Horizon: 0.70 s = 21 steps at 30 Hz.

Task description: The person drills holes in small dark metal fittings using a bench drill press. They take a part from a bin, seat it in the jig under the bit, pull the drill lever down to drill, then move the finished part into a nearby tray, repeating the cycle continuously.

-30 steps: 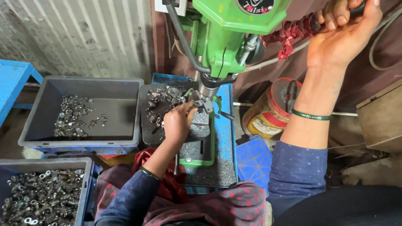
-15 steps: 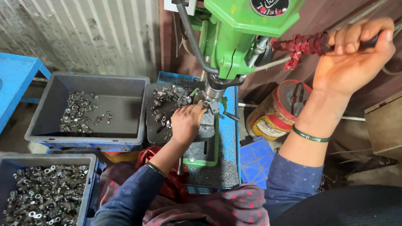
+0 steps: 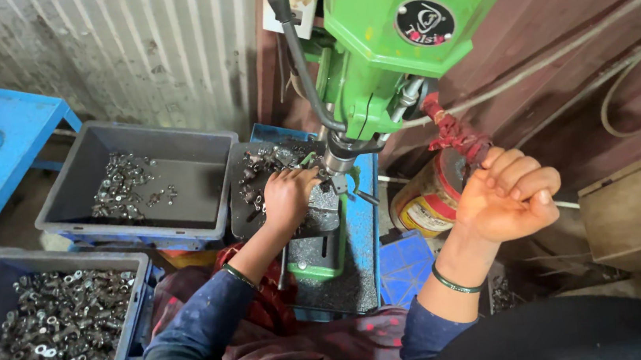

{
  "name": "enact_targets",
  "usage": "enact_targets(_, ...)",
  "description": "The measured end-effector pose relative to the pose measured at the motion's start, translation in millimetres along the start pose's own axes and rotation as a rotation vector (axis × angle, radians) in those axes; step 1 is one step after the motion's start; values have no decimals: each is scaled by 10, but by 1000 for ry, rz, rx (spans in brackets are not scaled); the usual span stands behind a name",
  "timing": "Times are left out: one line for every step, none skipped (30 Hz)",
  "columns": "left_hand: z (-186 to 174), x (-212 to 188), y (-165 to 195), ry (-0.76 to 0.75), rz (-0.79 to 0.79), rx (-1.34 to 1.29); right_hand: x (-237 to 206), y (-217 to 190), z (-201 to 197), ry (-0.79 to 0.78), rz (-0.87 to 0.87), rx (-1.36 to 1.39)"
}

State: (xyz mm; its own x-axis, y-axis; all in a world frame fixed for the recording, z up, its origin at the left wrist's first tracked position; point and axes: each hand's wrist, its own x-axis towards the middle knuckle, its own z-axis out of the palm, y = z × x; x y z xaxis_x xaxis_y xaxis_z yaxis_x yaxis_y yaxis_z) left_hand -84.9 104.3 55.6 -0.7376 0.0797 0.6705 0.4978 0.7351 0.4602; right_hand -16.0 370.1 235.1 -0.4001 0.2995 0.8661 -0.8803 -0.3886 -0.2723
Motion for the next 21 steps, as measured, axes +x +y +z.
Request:
enact_targets(-5, 1, -5, 28, 13, -4, -21, 16, -9, 17, 3, 23)
enact_targets(-8, -3, -8, 44, 29, -9, -48, 23, -22, 45, 6, 39)
enact_targets(-11, 1, -14, 0, 23, 12, -68, 31, -36, 44, 0, 42)
enact_targets(-12, 7, -17, -32, 18, 32, -70, 45, -53, 33, -11, 48)
enact_targets(-12, 9, -17, -61, 3, 50, -69, 54, -69, 16, -15, 55)
enact_targets(-11, 10, -16, -57, 3, 54, -77, 62, -81, 17, -15, 50)
enact_targets(-13, 12, -14, -53, 6, 59, -84, 71, -88, 18, -18, 45)
enact_targets(-13, 13, -9, -49, 11, 61, -87, 76, -94, 20, -24, 38)
enact_targets(-17, 13, -4, -40, 13, 54, -88, 78, -99, 22, -23, 44)
enact_targets(-21, 10, 3, -34, 16, 45, -89, 77, -101, 25, -23, 47)
enact_targets(-27, 8, 7, -29, 21, 36, -90, 73, -103, 29, -24, 49)
enact_targets(-32, 7, 12, -27, 20, 40, -87, 68, -106, 22, -18, 39)
enact_targets(-38, 5, 15, -25, 18, 44, -82, 61, -109, 15, -13, 31)
enact_targets(-42, 4, 17, -23, 17, 49, -76, 54, -114, 8, -7, 22)
enact_targets(-44, 4, 16, -15, 21, 45, -65, 49, -120, -3, -9, 2)
enact_targets(-41, 2, 15, -9, 24, 40, -53, 42, -128, -13, -8, -20)
enact_targets(-36, 0, 13, -4, 26, 37, -37, 42, -134, -23, -7, -41)
enact_targets(-28, -1, 10, -12, 15, 40, -5, 48, -143, -25, -16, -65)
enact_targets(-15, -4, 9, -19, 1, 43, 47, 56, -157, -29, -21, -88)
enact_targets(0, -8, 8, -27, -14, 46, 109, 68, -171, -33, -26, -111)
enact_targets(11, -16, 5, -22, -9, 39, 201, 84, -193, -19, -16, -99)
